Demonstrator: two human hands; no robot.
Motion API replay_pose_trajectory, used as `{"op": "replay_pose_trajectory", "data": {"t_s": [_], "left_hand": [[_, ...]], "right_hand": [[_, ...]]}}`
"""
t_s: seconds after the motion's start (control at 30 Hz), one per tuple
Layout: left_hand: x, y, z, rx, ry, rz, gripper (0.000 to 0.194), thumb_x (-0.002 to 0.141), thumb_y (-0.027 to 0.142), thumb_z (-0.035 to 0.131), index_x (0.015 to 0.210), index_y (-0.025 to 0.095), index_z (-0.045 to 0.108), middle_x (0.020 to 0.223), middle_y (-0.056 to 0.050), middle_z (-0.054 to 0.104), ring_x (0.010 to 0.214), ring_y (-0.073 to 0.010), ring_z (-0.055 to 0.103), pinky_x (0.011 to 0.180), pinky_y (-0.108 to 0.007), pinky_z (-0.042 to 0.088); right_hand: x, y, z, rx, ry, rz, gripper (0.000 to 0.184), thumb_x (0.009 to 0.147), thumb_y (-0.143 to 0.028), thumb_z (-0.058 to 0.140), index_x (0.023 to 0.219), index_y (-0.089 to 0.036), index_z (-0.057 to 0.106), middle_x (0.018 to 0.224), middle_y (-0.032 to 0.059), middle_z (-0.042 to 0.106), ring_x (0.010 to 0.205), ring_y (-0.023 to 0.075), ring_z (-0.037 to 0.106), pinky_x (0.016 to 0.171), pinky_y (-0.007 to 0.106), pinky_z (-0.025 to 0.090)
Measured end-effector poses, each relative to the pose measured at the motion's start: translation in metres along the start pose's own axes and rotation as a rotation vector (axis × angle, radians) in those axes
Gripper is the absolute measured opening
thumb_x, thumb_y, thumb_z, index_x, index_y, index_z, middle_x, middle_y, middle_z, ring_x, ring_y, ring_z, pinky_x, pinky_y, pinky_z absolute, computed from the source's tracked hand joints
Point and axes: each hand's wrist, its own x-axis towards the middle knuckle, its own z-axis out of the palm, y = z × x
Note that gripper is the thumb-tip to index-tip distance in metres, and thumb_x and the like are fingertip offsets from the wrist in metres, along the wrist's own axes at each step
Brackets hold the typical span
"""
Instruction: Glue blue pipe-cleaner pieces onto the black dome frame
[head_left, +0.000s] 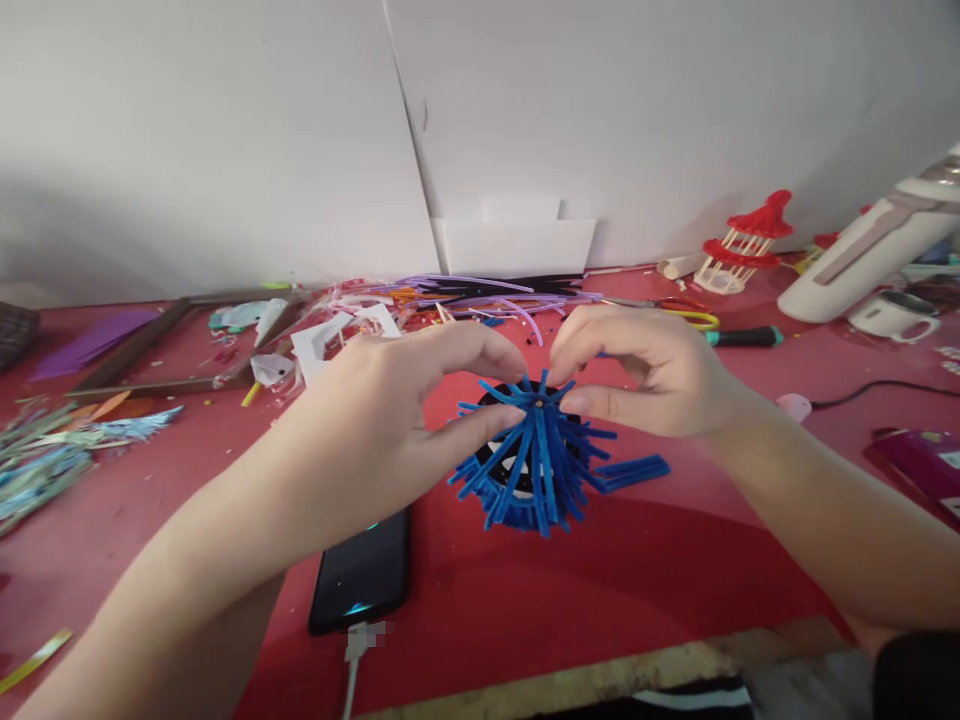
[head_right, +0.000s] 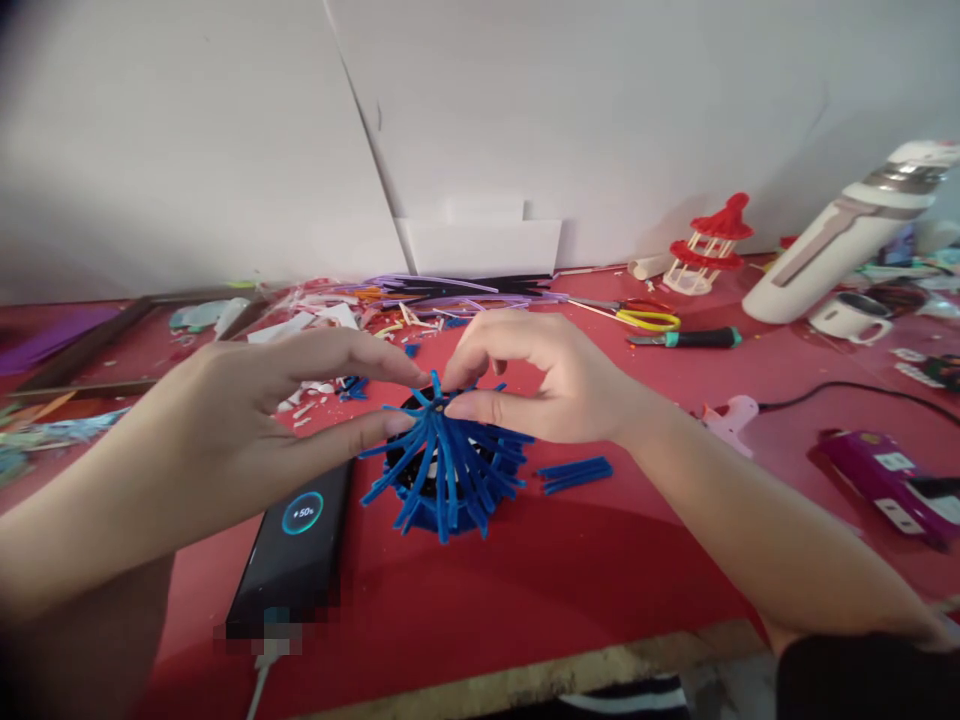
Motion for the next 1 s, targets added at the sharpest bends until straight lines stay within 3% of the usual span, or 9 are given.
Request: {"op": "replay_pose_trajectory", "data": {"t_s": [0.17,0.33,0.47,0.57,0.67,0.83,1.0], "left_hand": [[0.005,0.002,0.012,-0.080,-0.011,-0.010,0.018,0.086,0.041,0.071,0.102,0.031,0.071,0.100,0.008,0.078,0.094,-0.0169,0.075,0.084,-0.027,0.056],[0.006,0.006,0.021,-0.122,-0.021,-0.013,0.015,0.086,0.039,0.067,0.096,0.028,0.066,0.097,0.007,0.079,0.092,-0.0176,0.076,0.083,-0.028,0.057],[0.005,0.006,0.024,-0.121,-0.017,-0.024,0.017,0.086,0.041,0.066,0.099,0.029,0.065,0.097,0.007,0.078,0.091,-0.0175,0.076,0.080,-0.028,0.057],[0.004,0.006,0.024,-0.130,-0.023,-0.018,0.019,0.085,0.037,0.070,0.101,0.028,0.064,0.100,0.007,0.078,0.094,-0.0173,0.076,0.082,-0.028,0.057],[0.002,0.007,0.028,-0.187,-0.022,-0.033,0.028,0.084,0.035,0.075,0.108,0.026,0.063,0.108,0.004,0.078,0.101,-0.0186,0.076,0.090,-0.029,0.059],[-0.004,0.012,0.037,-0.286,0.014,-0.031,0.039,0.084,0.031,0.080,0.117,0.023,0.060,0.115,0.000,0.078,0.107,-0.0189,0.076,0.096,-0.028,0.061],[-0.004,0.010,0.041,-0.268,0.034,0.004,0.034,0.084,0.023,0.079,0.112,0.023,0.059,0.109,0.002,0.079,0.103,-0.0188,0.077,0.089,-0.028,0.063]], "right_hand": [[-0.003,0.004,0.002,0.100,-0.059,0.087,0.017,0.094,-0.033,0.069,0.102,-0.019,0.070,0.097,0.0032,0.074,0.090,0.0128,0.069,0.081,0.028,0.056],[-0.003,0.008,0.010,0.122,-0.031,0.087,0.013,0.091,-0.029,0.073,0.095,-0.018,0.069,0.090,0.0018,0.073,0.086,0.0116,0.067,0.080,0.028,0.055],[-0.004,0.006,0.007,0.071,0.000,0.081,0.017,0.093,-0.037,0.071,0.095,-0.020,0.068,0.090,0.0008,0.072,0.086,0.0129,0.067,0.080,0.030,0.055],[-0.011,-0.002,0.002,-0.017,0.067,0.020,0.028,0.096,-0.051,0.063,0.097,-0.024,0.068,0.091,0.0007,0.071,0.088,0.0147,0.066,0.083,0.035,0.055],[-0.026,-0.011,0.002,-0.224,0.078,-0.132,0.037,0.091,-0.061,0.063,0.096,-0.025,0.068,0.088,0.0015,0.070,0.088,0.0163,0.067,0.088,0.039,0.056],[-0.055,-0.018,0.010,-0.501,0.031,-0.321,0.028,0.087,-0.046,0.076,0.100,-0.022,0.071,0.093,0.0021,0.073,0.099,0.0171,0.067,0.090,0.033,0.060],[-0.064,-0.014,0.017,-0.512,0.052,-0.352,0.016,0.086,-0.027,0.080,0.100,-0.023,0.074,0.096,0.0002,0.074,0.101,0.0158,0.065,0.094,0.032,0.060]]}}
